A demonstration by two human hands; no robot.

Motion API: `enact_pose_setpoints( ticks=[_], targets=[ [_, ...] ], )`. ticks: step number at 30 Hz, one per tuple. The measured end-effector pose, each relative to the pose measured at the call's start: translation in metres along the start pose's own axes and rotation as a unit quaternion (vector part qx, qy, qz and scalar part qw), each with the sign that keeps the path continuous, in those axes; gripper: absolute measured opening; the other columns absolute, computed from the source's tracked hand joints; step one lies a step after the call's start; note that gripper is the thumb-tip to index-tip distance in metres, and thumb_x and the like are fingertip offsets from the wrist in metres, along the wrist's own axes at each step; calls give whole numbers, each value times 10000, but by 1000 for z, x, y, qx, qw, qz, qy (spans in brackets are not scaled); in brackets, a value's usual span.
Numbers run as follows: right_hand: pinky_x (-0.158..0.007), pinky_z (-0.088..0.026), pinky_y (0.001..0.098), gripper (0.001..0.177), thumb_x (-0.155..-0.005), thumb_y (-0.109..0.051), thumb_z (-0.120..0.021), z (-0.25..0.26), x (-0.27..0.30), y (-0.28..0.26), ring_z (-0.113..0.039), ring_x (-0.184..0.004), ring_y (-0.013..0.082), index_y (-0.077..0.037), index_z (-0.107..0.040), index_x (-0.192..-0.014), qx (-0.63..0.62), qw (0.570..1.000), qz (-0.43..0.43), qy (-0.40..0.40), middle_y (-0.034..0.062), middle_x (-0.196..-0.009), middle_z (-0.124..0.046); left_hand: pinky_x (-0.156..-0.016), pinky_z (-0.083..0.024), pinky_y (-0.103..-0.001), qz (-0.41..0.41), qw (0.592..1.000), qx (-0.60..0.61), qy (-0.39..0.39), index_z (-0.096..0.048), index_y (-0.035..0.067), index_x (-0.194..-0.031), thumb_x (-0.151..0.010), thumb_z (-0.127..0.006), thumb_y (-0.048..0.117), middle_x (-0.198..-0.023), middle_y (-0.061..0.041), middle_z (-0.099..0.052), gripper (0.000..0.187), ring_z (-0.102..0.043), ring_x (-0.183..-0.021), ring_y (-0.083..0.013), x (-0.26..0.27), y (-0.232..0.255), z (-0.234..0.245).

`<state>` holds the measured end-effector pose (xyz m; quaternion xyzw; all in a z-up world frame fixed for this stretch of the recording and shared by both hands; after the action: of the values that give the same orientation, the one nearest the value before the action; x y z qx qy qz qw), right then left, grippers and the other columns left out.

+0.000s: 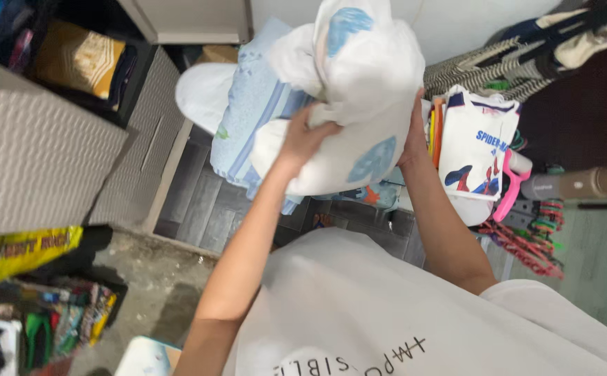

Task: The person uses a pink lint roller to clean several folded t-shirts and a blanket on an ironing board. They then fold a pink towel and place it on a green mat. The person opens a drawer to store folded towels and later places folded t-shirts into a closet shelf. Finally, they use the lint roller on a blue dinosaur-patterned blanket.

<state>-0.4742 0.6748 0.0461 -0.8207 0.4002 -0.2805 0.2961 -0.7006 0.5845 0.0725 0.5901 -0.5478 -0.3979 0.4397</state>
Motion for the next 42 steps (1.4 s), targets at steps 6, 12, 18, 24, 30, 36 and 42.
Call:
enact_pose_setpoints(
  ticks=[6,12,18,24,30,36,42],
  targets=[
    [-960,-577,384,535,-911,-292,-752,-59,-34,-14,-702,-1077,213,-23,-609,-1351,204,979,4,2,102,-1215,-716,-971,-550,-420,-86,979,-83,167,-501,57,-1371,-835,-758,127,-1343,-118,-557,599,-547,-1289,-233,41,20,58],
    [-989,-567,346,582,-795,-152,-875,-200,-24,3,-694,-1076,156,-8,-623,-1300,402,879,4,-257,67,-1177,-724,-1357,-173,-502,-253,829,-345,360,-206,115,-1677,-925,-775,641,-1705,-171,-140,1080,-158,-1619,-342,147,107,98],
    [-1051,-541,346,654,-771,-217,-913,-314,-6,82,-700,-1144,181,27,-647,-1316,442,692,-38,-569,96,-1231,-740,-1346,-133,-435,-220,823,-319,415,-283,100,-1672,-975,-390,791,-1764,-139,-137,987,-147,-1628,-286,241,132,140],
    [-939,-563,324,638,-765,-268,-964,-367,-14,192,-693,-1049,156,34,-595,-1189,412,728,12,-548,93,-1119,-723,-1227,-377,-454,-128,882,255,375,-307,8,-1625,-875,-394,838,-1616,-173,-437,1122,-469,-1462,-324,329,36,161],
    [-822,-621,305,335,-852,-234,-858,-399,-10,286,-755,-885,137,15,-756,-1052,359,787,-36,-500,98,-1001,-790,-1110,-485,-464,19,829,303,469,-366,7,-1532,-798,-659,604,-1494,-167,-549,990,-587,-1335,-309,414,-89,208],
    [-834,-613,311,358,-860,-273,-839,-422,-17,358,-751,-923,149,13,-763,-1061,373,810,-50,-449,114,-1026,-791,-1008,-507,-352,162,835,95,518,-516,-63,-1420,-767,-839,260,-1371,-154,-643,797,-627,-1219,-239,407,-20,248],
    [-922,-590,343,758,-861,-612,-699,-400,-61,440,-715,-1116,228,3,-644,-1300,492,793,-153,-325,180,-1241,-724,-974,-523,-349,68,794,172,579,-551,-94,-1374,-816,-781,201,-1288,-167,-665,672,-654,-1146,-239,393,-11,312]
  ],
)
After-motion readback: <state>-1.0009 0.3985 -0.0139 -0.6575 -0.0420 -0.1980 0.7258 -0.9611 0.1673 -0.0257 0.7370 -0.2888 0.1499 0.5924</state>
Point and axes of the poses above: each hand's wrist, its own x-axis away from the middle knuckle, its own z-axis out of the back of the hand, y = z × x, the point moved 3 cm from there along -x, towards the middle knuckle
